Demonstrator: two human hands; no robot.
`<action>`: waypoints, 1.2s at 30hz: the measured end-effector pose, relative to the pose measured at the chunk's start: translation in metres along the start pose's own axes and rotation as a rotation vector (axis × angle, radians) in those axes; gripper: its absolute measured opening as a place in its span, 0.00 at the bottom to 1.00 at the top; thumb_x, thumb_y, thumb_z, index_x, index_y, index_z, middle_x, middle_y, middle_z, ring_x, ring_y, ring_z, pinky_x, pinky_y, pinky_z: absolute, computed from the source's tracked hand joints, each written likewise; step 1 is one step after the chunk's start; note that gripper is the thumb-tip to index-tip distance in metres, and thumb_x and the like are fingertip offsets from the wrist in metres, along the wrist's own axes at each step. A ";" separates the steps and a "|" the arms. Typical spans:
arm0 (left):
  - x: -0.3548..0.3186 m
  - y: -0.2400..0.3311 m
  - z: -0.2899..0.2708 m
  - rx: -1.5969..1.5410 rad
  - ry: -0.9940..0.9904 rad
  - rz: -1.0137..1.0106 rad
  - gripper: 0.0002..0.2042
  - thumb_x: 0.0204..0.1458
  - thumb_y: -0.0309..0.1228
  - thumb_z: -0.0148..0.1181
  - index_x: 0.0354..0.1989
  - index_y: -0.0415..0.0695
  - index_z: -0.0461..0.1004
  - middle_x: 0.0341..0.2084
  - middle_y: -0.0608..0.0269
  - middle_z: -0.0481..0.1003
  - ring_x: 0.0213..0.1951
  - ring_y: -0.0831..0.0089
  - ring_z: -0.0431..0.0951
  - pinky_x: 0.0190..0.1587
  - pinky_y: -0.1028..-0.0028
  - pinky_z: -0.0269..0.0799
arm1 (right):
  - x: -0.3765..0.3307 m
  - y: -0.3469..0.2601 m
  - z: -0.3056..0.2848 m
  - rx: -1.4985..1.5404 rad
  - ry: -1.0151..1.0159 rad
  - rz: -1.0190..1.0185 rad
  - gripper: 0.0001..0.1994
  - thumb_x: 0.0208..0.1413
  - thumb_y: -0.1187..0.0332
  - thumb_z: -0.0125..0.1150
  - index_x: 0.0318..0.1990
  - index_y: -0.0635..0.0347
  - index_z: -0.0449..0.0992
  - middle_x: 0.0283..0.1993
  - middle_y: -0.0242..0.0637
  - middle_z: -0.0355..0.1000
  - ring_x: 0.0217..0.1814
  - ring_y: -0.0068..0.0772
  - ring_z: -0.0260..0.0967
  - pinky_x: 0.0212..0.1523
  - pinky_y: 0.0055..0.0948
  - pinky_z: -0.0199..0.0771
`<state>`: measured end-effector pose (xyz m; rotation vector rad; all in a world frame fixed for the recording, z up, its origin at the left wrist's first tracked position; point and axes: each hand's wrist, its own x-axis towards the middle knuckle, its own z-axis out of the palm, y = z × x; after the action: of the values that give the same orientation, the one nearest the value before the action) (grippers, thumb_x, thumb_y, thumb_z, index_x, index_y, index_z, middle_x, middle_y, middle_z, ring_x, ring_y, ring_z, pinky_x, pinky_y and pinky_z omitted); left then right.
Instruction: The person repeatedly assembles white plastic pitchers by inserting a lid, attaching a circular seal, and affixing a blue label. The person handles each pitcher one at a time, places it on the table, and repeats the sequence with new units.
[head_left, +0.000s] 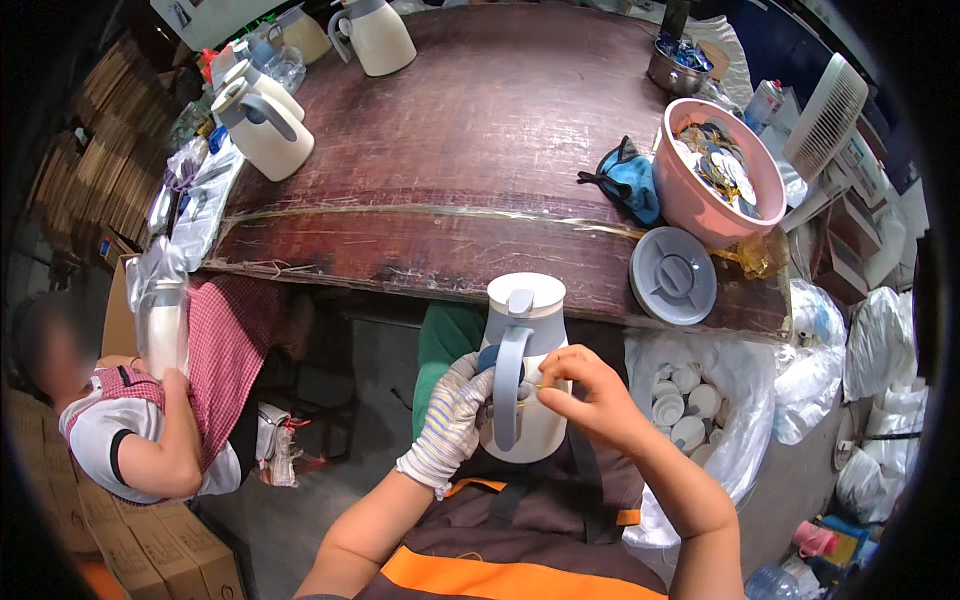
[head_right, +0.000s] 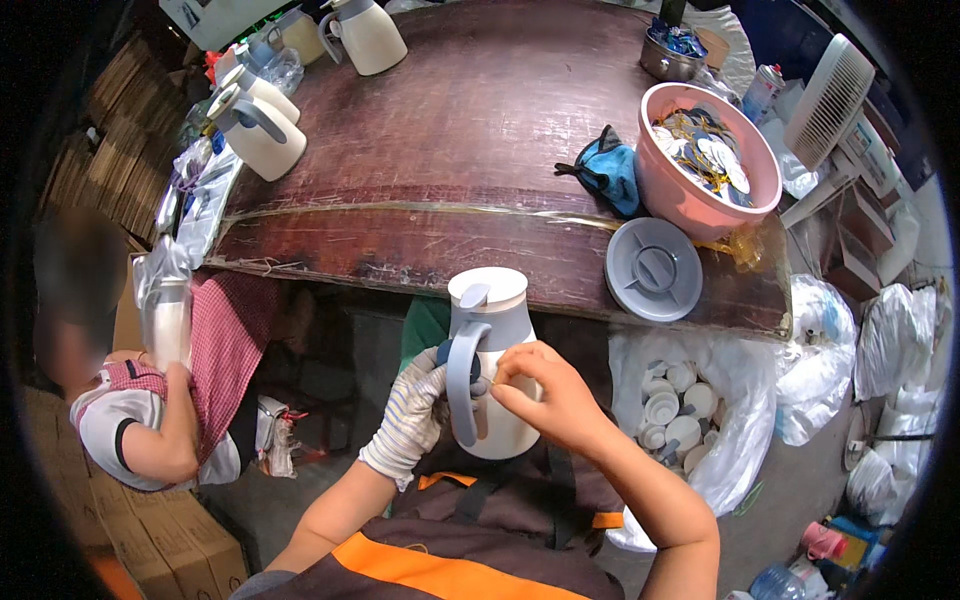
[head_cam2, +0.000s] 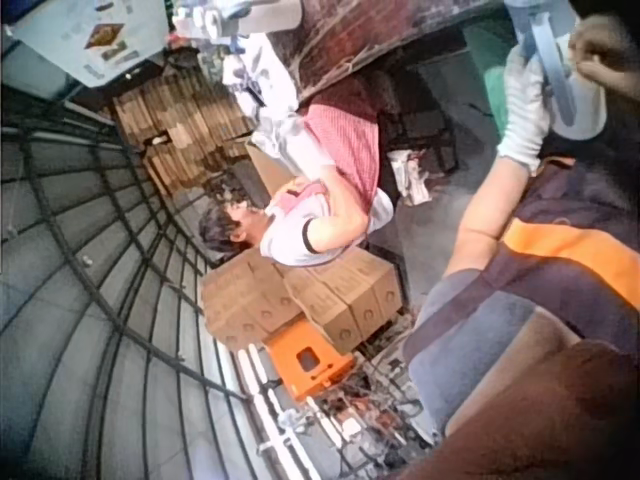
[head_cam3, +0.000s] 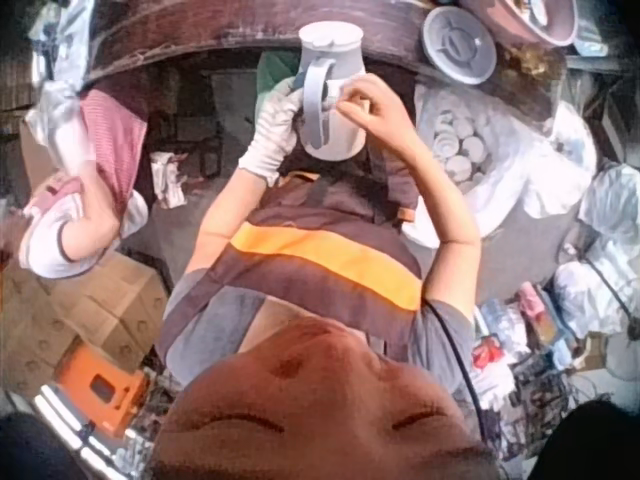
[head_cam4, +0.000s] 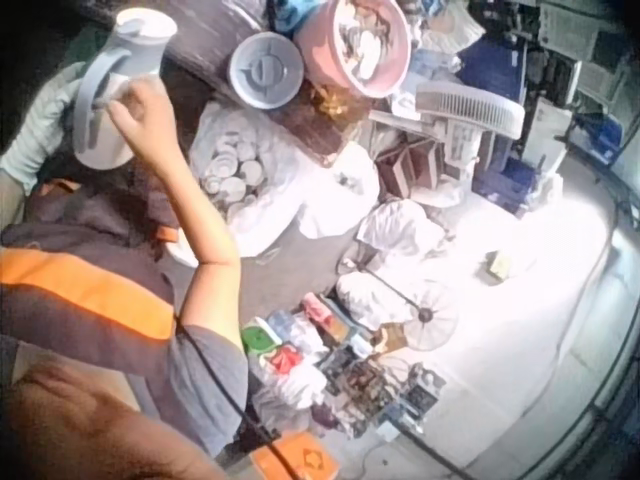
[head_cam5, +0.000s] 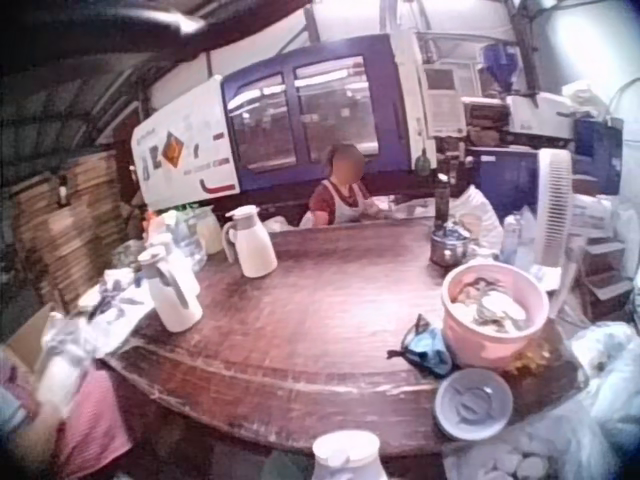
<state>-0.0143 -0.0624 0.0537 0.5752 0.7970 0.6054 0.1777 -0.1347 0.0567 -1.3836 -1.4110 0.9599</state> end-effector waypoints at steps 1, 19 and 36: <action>0.001 -0.003 -0.001 -0.013 0.039 0.051 0.15 0.57 0.31 0.60 0.50 0.42 0.68 0.38 0.64 0.76 0.39 0.75 0.78 0.42 0.74 0.78 | -0.004 0.002 -0.003 0.482 -0.057 0.206 0.04 0.54 0.70 0.60 0.33 0.59 0.73 0.41 0.38 0.73 0.52 0.36 0.69 0.55 0.36 0.66; -0.010 0.004 0.002 0.763 0.207 0.932 0.06 0.57 0.22 0.57 0.42 0.44 0.72 0.37 0.64 0.73 0.38 0.76 0.73 0.44 0.76 0.70 | 0.012 -0.038 0.000 0.636 0.042 0.177 0.21 0.55 0.76 0.61 0.58 0.62 0.72 0.53 0.38 0.74 0.37 0.23 0.76 0.28 0.16 0.67; -0.017 0.004 0.019 0.286 0.008 0.079 0.19 0.53 0.35 0.63 0.52 0.47 0.67 0.25 0.72 0.70 0.21 0.83 0.70 0.23 0.82 0.66 | 0.037 -0.039 0.007 -0.388 0.408 -0.300 0.07 0.50 0.72 0.66 0.36 0.61 0.76 0.30 0.39 0.73 0.27 0.36 0.71 0.30 0.31 0.71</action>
<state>-0.0097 -0.0757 0.0752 0.8699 0.8788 0.5700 0.1611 -0.1003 0.0947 -1.4843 -1.4742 0.1953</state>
